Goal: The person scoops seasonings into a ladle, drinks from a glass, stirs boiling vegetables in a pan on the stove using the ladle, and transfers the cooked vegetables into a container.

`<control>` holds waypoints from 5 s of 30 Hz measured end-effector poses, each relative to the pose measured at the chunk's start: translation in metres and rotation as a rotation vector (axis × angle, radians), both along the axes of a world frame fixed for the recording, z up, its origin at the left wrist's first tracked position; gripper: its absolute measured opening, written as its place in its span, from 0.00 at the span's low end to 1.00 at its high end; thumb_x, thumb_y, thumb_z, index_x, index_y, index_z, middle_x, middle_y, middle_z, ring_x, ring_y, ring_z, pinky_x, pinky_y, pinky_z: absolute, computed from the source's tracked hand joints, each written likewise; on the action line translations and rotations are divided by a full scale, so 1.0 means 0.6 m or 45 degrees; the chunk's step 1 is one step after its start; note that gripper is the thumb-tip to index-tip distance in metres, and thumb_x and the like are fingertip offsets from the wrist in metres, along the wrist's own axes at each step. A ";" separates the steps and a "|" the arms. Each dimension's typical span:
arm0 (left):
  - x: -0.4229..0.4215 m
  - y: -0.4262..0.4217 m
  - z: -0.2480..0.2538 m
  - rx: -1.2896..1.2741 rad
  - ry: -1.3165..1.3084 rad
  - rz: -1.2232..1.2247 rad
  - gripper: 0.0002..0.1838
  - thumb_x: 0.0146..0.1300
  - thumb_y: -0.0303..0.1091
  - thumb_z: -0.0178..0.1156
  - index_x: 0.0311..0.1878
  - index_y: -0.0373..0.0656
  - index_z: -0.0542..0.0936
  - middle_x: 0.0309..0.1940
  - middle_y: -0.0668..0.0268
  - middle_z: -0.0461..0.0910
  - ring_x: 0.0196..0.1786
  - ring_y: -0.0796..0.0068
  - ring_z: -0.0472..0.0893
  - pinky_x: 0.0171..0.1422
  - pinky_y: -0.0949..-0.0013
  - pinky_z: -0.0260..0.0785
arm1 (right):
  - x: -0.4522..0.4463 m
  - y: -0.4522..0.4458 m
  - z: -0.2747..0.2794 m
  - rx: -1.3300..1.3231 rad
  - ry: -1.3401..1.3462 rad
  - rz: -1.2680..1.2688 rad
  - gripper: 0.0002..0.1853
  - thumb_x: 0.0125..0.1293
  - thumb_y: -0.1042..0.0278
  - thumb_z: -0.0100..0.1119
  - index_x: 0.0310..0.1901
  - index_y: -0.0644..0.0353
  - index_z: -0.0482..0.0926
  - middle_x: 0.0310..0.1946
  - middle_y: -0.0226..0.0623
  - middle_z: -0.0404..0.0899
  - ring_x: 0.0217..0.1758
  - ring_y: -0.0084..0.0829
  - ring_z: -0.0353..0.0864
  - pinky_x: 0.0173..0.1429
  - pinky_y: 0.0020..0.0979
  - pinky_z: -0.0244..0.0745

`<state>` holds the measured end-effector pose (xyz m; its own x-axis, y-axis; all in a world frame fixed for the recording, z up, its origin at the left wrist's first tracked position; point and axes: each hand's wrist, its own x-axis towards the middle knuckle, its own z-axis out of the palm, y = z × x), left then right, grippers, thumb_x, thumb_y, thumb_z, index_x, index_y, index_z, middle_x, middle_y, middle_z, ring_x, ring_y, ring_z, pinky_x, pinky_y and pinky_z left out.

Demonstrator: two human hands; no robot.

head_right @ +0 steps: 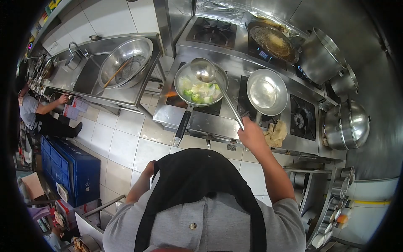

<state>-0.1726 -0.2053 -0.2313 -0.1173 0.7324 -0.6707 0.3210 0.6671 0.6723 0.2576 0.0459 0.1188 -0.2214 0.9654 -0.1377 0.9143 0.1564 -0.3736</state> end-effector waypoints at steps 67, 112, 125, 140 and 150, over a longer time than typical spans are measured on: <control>0.000 0.018 -0.018 -0.133 0.048 -0.008 0.17 0.67 0.37 0.53 0.48 0.33 0.81 0.35 0.54 0.84 0.31 0.61 0.85 0.31 0.62 0.81 | -0.051 0.010 0.003 -1.039 0.956 -0.301 0.08 0.62 0.71 0.59 0.32 0.66 0.72 0.22 0.33 0.68 0.16 0.25 0.70 0.18 0.30 0.68; 0.000 0.002 0.033 -0.023 0.061 -0.024 0.17 0.65 0.37 0.55 0.43 0.30 0.82 0.33 0.52 0.83 0.29 0.60 0.85 0.30 0.61 0.83 | -0.017 0.000 -0.021 -0.988 0.948 -0.281 0.06 0.60 0.74 0.59 0.32 0.66 0.72 0.22 0.33 0.68 0.14 0.25 0.70 0.17 0.30 0.66; -0.003 0.001 0.005 0.010 0.123 -0.066 0.16 0.66 0.36 0.53 0.42 0.32 0.83 0.41 0.48 0.83 0.32 0.57 0.86 0.30 0.59 0.82 | -0.027 -0.007 -0.027 -0.876 0.883 -0.281 0.06 0.60 0.75 0.59 0.33 0.68 0.72 0.23 0.34 0.69 0.16 0.26 0.71 0.17 0.30 0.67; 0.003 -0.016 0.014 -0.039 0.170 -0.094 0.14 0.68 0.33 0.50 0.36 0.36 0.83 0.36 0.51 0.85 0.36 0.56 0.86 0.32 0.55 0.81 | 0.037 -0.025 0.033 -0.913 0.830 -0.345 0.07 0.60 0.74 0.60 0.34 0.68 0.74 0.24 0.34 0.70 0.16 0.27 0.72 0.19 0.31 0.68; 0.010 0.007 0.033 0.024 0.054 -0.021 0.19 0.66 0.40 0.56 0.47 0.31 0.81 0.35 0.53 0.84 0.30 0.64 0.84 0.26 0.64 0.81 | 0.029 -0.004 0.031 -0.771 0.685 -0.225 0.07 0.59 0.74 0.59 0.33 0.70 0.75 0.23 0.35 0.72 0.15 0.27 0.73 0.19 0.32 0.68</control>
<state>-0.1665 -0.2013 -0.2117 -0.1332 0.7469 -0.6515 0.3607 0.6488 0.6700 0.2748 0.0437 0.1376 -0.2571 0.7852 -0.5633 0.5787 -0.3417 -0.7405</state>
